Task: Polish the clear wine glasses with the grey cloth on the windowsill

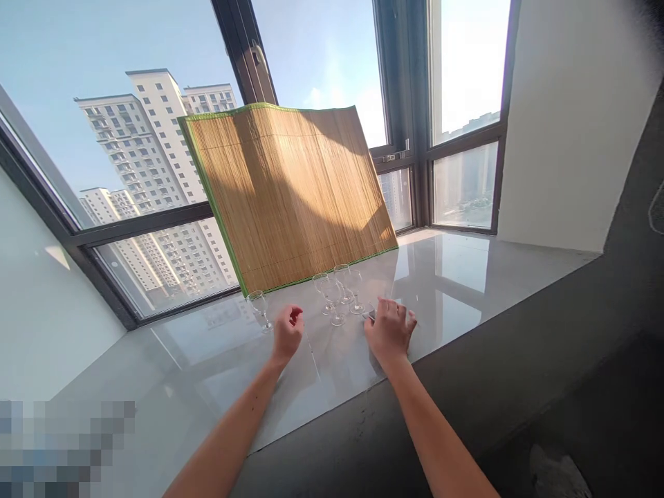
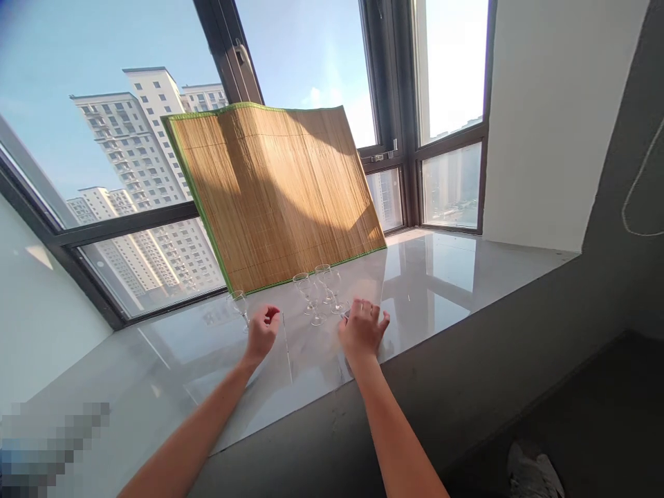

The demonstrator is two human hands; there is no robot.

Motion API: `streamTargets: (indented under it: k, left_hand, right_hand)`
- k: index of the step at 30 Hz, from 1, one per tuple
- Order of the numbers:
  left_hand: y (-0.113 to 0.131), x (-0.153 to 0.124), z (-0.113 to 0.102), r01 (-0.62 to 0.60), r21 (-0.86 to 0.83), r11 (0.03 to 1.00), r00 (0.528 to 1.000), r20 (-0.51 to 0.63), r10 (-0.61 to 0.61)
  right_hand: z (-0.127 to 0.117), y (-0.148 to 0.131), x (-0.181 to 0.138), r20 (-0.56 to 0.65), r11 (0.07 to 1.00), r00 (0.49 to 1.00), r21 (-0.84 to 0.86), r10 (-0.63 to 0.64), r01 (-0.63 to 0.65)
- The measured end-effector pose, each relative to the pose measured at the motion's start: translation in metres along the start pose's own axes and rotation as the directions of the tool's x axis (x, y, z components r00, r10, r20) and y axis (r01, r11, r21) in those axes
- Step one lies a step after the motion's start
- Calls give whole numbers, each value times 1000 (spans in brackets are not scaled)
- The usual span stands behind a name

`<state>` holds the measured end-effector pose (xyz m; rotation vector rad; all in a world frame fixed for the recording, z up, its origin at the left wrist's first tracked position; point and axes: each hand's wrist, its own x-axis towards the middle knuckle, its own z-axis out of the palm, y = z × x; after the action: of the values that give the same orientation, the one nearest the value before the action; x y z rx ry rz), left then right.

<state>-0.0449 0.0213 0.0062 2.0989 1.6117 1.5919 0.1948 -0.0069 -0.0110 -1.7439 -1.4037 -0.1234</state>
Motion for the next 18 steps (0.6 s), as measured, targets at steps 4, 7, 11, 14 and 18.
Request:
streamTargets:
  k: [4,7,11,14,18]
  left_hand:
    - [4,-6,13,-37,0,999,997,72,37]
    - [-2,-4,15,28,-28,999,997,71,-26]
    - [-10,-1,12,152,-73,986,988,23,-150]
    - [-11,0,8,208,-108,972,978,-4,-209]
    - [-8,0,7,247,-147,958,969,10,-249]
  right_hand:
    - [-5,-28,-5,-74,975,989,171,-129,140]
    - [7,-44,-6,102,939,978,312,-184,144]
    - [37,-48,-7,448,967,876,245,-179,73]
    - [52,-47,-8,543,979,821,183,-179,93]
    - [54,-49,-13,559,965,787,162,-262,206]
